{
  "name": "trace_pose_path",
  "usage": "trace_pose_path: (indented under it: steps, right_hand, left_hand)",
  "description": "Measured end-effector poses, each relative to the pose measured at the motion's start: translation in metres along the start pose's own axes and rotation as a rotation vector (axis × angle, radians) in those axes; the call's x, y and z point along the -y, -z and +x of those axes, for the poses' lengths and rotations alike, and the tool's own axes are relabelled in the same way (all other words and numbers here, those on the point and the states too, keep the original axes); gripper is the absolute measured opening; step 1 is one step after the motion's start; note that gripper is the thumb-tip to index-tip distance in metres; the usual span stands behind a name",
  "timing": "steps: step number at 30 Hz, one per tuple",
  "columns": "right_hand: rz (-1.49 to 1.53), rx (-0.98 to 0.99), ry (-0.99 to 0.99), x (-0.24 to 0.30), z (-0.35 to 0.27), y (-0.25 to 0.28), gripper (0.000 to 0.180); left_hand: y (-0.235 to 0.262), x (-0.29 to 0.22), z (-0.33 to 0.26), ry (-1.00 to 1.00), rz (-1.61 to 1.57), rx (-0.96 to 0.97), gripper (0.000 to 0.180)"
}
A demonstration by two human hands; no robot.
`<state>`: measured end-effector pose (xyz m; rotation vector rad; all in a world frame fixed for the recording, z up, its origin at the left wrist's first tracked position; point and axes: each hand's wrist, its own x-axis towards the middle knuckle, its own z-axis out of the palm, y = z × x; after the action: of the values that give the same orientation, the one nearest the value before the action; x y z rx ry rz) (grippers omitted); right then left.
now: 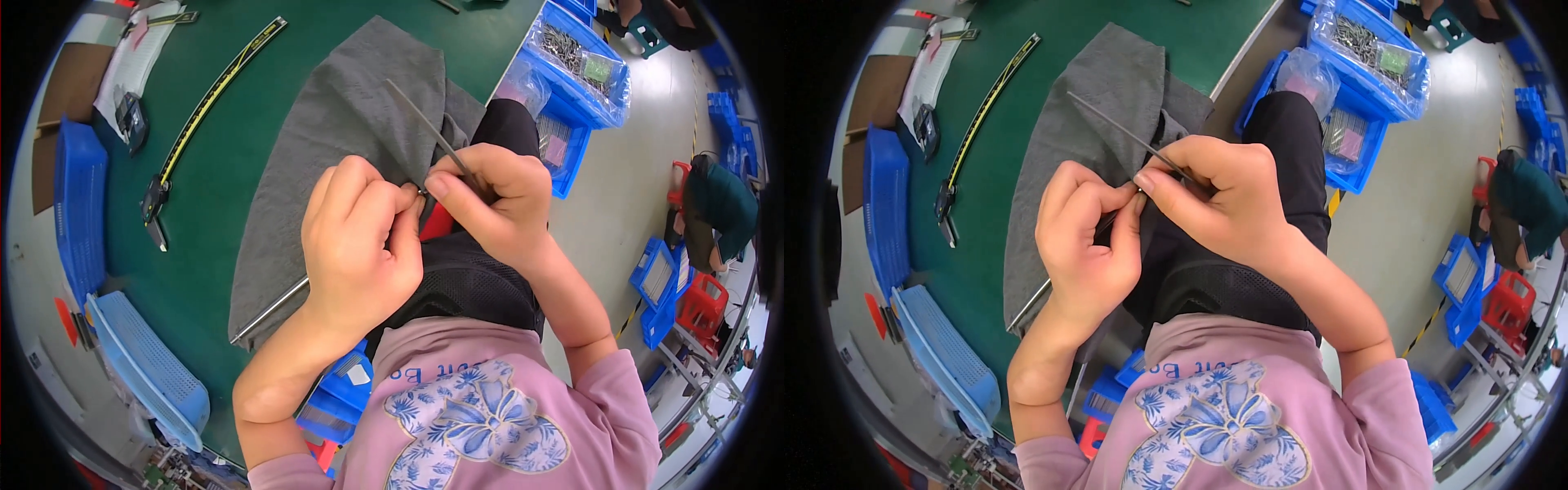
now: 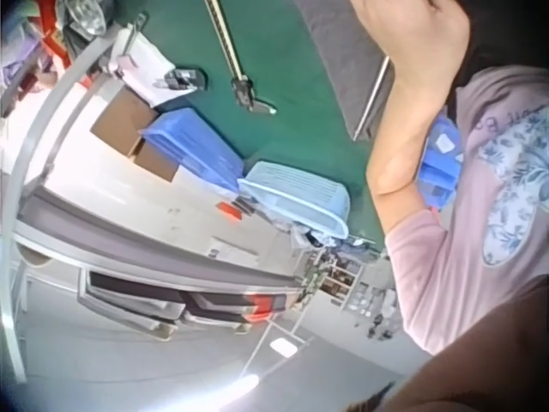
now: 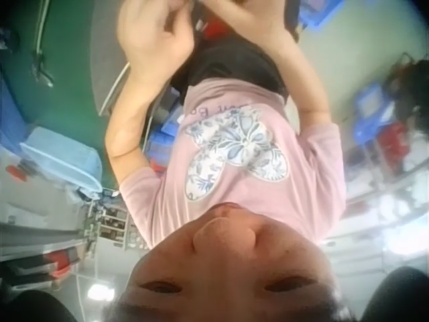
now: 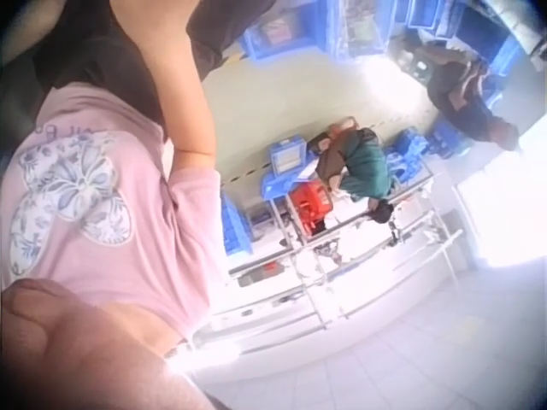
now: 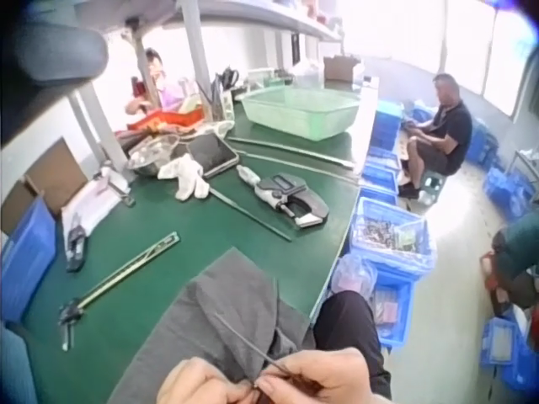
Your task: The recorder uses a metal file to smooth the end of a rod and then verifies the dimensions using a digital micrometer.
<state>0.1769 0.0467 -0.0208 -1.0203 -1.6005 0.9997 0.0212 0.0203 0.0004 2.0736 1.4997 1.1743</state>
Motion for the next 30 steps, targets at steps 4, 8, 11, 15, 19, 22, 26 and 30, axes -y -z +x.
trace_pose_path:
  steps: [4, 8, 11, 15, 19, 22, 26, 30]
  right_hand:
    - [-0.146, -0.038, 0.182, -0.002, 0.002, -0.004, 0.006]
    - [-0.36, -0.096, 0.179, 0.002, 0.015, 0.007, 0.007]
    - [-0.385, -0.249, 0.042, -0.007, 0.02, 0.022, 0.008]
    - [-0.098, -0.204, -0.184, 0.006, 0.001, 0.043, 0.008]
    - [-0.057, 0.145, -0.314, 0.009, -0.007, 0.027, 0.015]
    - [-0.112, 0.133, -0.292, 0.004, -0.005, 0.028, 0.015]
    - [-0.208, 0.141, -0.225, -0.004, -0.003, 0.046, 0.015]
    - [-0.204, 0.082, -0.246, -0.001, -0.006, 0.069, 0.013]
  left_hand:
    - [0.0, 0.0, 0.003, -0.042, 0.01, -0.01, 0.018]
    - [-0.001, 0.001, 0.003, -0.052, 0.005, -0.025, 0.018]
    - [0.0, 0.002, 0.0, -0.019, -0.017, -0.019, 0.018]
    - [0.0, 0.002, -0.002, -0.024, -0.037, -0.042, 0.019]
    - [0.001, -0.001, 0.0, 0.008, -0.036, 0.018, 0.018]
    - [0.002, -0.001, 0.0, 0.007, -0.031, 0.021, 0.018]
    - [0.002, -0.001, 0.0, 0.01, -0.012, 0.004, 0.017]
    - [0.0, 0.0, -0.001, 0.003, -0.011, -0.003, 0.017]
